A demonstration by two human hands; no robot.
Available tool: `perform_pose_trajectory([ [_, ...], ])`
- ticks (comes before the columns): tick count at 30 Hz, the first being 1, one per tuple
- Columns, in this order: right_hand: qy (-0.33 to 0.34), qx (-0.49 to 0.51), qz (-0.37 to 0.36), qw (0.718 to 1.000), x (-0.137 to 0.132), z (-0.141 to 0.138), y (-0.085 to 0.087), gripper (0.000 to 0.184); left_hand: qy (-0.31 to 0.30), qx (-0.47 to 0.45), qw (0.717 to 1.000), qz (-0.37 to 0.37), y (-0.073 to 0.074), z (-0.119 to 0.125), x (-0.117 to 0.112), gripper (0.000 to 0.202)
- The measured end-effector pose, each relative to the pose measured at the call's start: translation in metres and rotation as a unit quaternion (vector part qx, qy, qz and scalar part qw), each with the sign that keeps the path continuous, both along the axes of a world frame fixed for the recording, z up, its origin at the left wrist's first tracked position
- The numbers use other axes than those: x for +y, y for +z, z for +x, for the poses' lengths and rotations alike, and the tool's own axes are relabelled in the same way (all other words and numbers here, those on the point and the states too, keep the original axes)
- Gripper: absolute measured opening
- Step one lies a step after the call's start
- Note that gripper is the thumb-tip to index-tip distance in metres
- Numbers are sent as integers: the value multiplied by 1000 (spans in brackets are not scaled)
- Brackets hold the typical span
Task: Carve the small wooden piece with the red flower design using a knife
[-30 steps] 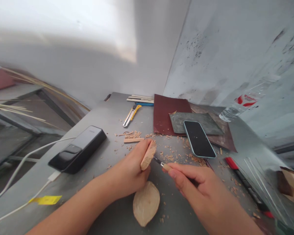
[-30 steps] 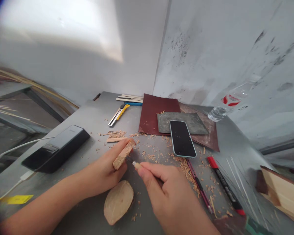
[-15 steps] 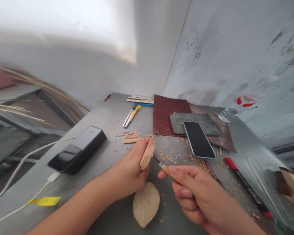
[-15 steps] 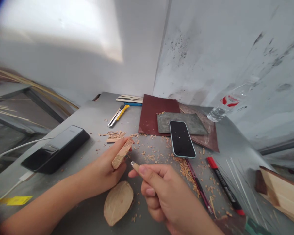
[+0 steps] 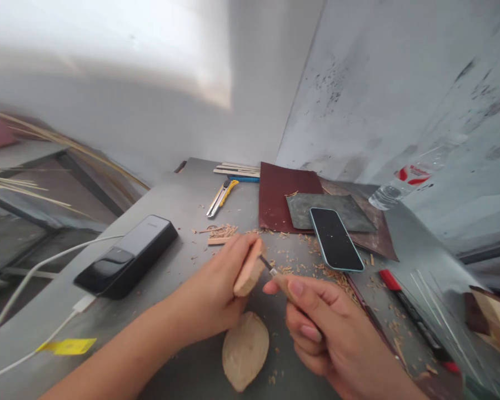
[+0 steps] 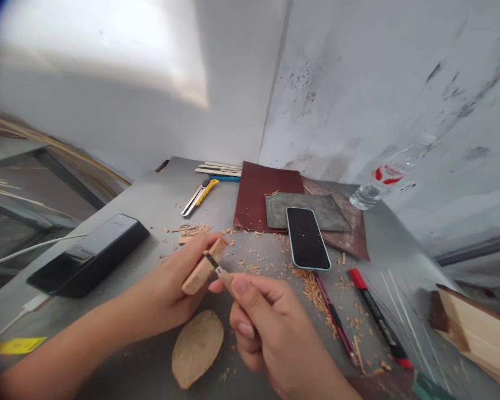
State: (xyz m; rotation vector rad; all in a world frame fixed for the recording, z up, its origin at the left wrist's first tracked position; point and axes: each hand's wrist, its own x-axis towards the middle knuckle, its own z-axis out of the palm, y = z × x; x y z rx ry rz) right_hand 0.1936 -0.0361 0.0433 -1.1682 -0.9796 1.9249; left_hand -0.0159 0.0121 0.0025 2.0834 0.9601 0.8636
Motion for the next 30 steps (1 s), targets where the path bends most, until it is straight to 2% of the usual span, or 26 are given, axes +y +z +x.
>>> perform_pose_trajectory([
  [2, -18, 58, -14, 998, 0, 2, 2, 43, -34, -5, 999, -10, -5, 2, -2, 68],
  [6, -56, 38, 14, 998, 3, 7, 4, 42, -46, -18, 998, -34, -12, 5, -5, 71],
  [10, -56, -16, 31, 998, 4, 9, 4, 45, -44, -57, 996, -45, -2, 6, -5, 59],
  [13, -51, -92, 65, 992, 2, 12, 4, 49, -45, -89, 994, -50, 4, 6, -3, 63],
  [17, -4, -237, 154, 959, 4, 21, 6, 47, -31, -94, 994, -48, 5, 5, -2, 63],
  [21, 55, -319, 217, 921, 8, 28, 12, 42, -25, -87, 993, -71, 3, 5, -2, 57],
  [24, 62, -344, 250, 903, 9, 31, 16, 40, -19, -88, 992, -87, 5, 6, -2, 48],
  [30, 61, -349, 273, 895, 9, 35, 17, 36, -6, -107, 983, -146, 12, 8, -1, 24],
])
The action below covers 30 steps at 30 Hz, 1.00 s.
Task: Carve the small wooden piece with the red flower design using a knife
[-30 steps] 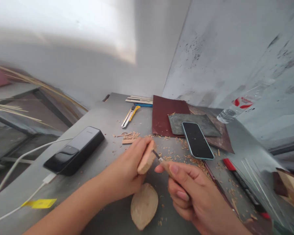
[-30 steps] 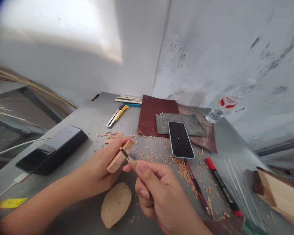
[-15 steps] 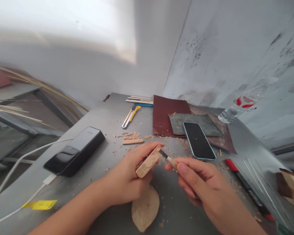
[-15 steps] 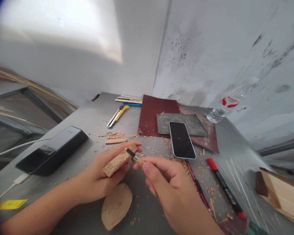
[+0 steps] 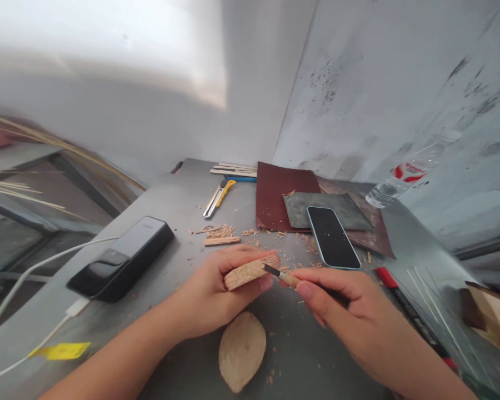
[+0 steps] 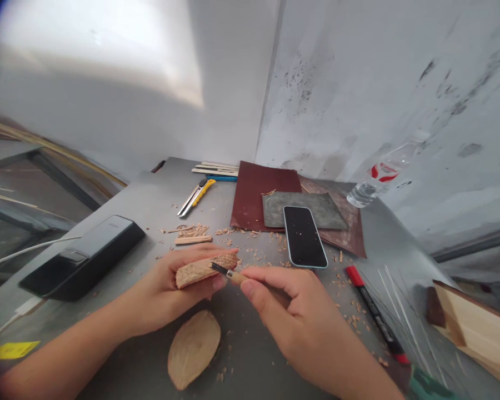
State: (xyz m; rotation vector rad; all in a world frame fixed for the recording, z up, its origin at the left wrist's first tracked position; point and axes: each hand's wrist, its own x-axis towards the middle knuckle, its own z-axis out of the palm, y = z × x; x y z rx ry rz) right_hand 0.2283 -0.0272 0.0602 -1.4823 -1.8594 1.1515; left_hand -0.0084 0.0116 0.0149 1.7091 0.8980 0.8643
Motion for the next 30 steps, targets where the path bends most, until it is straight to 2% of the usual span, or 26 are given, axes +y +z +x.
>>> perform_pose_trajectory([
  [8, 19, -12, -6, 1000, 2, -1, -2, 38, 14, -18, 996, -90, 1, 1, 2, 14],
  [13, 7, -44, -12, 999, 4, -6, 0, 42, 38, -1, 982, -185, 4, 1, 4, 29],
  [18, 3, -75, -12, 997, 2, -13, -9, 52, 106, 44, 987, -109, -1, -3, 8, 50],
  [22, 5, -80, -38, 996, -1, -20, -18, 48, 126, 136, 981, -51, -9, -4, 9, 68],
  [27, -7, -84, -36, 996, -4, -27, -20, 41, 161, 201, 964, 73, -12, -3, 5, 67],
  [30, -11, -58, -38, 998, -6, -30, -20, 34, 147, 220, 959, 102, -10, -2, 3, 60],
])
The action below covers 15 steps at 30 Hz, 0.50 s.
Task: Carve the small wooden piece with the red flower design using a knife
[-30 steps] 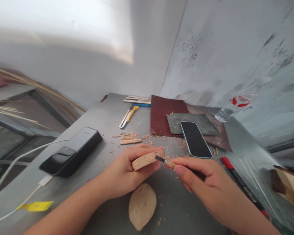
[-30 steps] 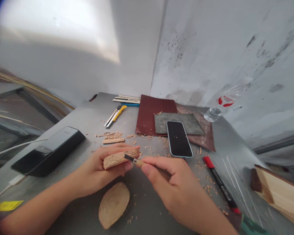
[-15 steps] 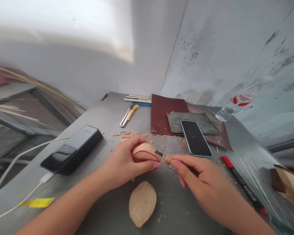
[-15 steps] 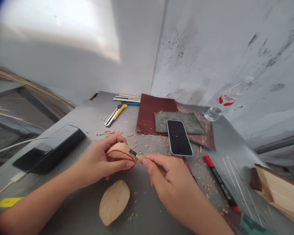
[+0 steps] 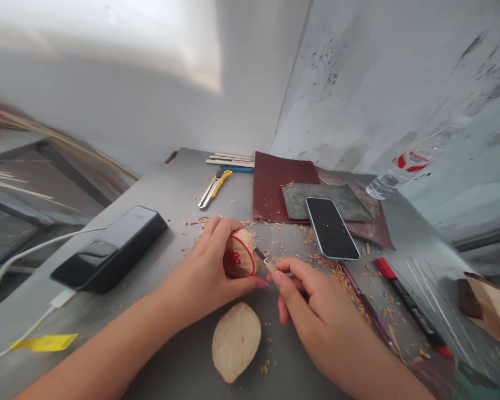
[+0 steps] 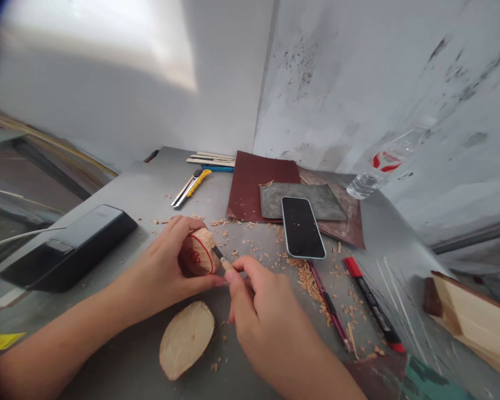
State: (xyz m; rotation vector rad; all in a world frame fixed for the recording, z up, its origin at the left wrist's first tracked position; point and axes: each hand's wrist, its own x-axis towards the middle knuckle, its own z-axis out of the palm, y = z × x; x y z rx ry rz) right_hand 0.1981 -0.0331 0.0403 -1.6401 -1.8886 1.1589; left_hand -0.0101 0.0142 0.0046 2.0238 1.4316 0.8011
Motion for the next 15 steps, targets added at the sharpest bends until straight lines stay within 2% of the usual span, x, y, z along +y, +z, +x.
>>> perform_pose_trajectory([
  [5, 7, 41, -23, 999, -3, -4, -5, 23, -9, -2, 999, -38, 0, 2, -2, 49],
  [15, 7, 54, -16, 998, -1, -7, -5, 25, 10, -3, 999, -48, 1, 4, -1, 51],
])
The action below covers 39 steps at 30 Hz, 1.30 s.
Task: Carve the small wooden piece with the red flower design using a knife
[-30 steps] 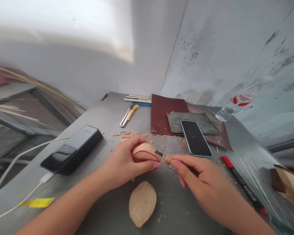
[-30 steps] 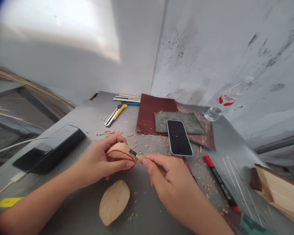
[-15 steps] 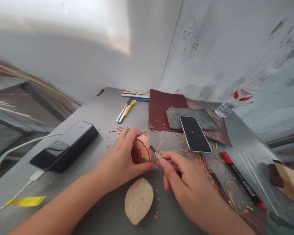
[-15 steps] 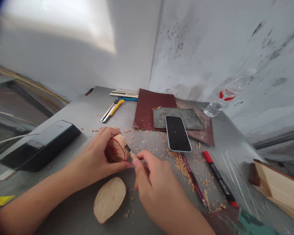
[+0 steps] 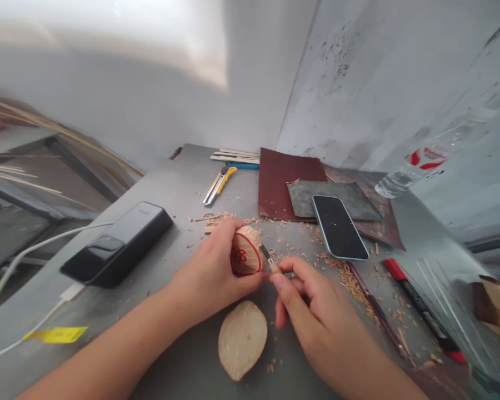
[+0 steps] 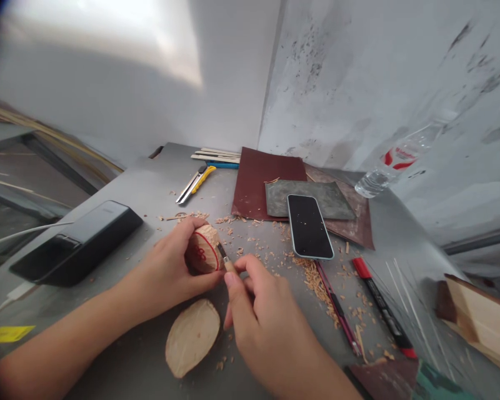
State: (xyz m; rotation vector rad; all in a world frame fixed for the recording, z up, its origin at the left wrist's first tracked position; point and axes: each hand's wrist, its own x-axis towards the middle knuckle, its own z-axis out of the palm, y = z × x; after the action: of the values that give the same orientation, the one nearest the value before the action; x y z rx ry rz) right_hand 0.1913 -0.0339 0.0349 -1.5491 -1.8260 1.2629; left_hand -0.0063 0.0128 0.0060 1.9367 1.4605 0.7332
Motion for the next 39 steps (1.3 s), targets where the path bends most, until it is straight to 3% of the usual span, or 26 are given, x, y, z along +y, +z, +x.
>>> perform_pose_trajectory([
  [6, -2, -15, 20, 1000, -1, 0, -2, 27, -6, 0, 1000, 14, 1, 1, -2, 48],
  [14, -1, -91, 124, 988, -2, 1, 0, 32, -6, 2, 1000, 22, -2, 5, -4, 43],
  [24, -29, -58, 233, 970, -6, -7, -16, 29, 15, 4, 999, 47, -13, 9, -7, 40],
  [31, -47, -60, 245, 967, -6, -11, -21, 30, 9, 15, 997, 79, -18, 9, -7, 35],
  [35, -68, -68, 222, 970, -3, -9, -23, 29, -38, 24, 992, 118, -20, 13, -12, 34],
  [39, -86, -56, 215, 971, 0, -5, -17, 34, -42, -3, 995, 90, -19, 16, -16, 44],
])
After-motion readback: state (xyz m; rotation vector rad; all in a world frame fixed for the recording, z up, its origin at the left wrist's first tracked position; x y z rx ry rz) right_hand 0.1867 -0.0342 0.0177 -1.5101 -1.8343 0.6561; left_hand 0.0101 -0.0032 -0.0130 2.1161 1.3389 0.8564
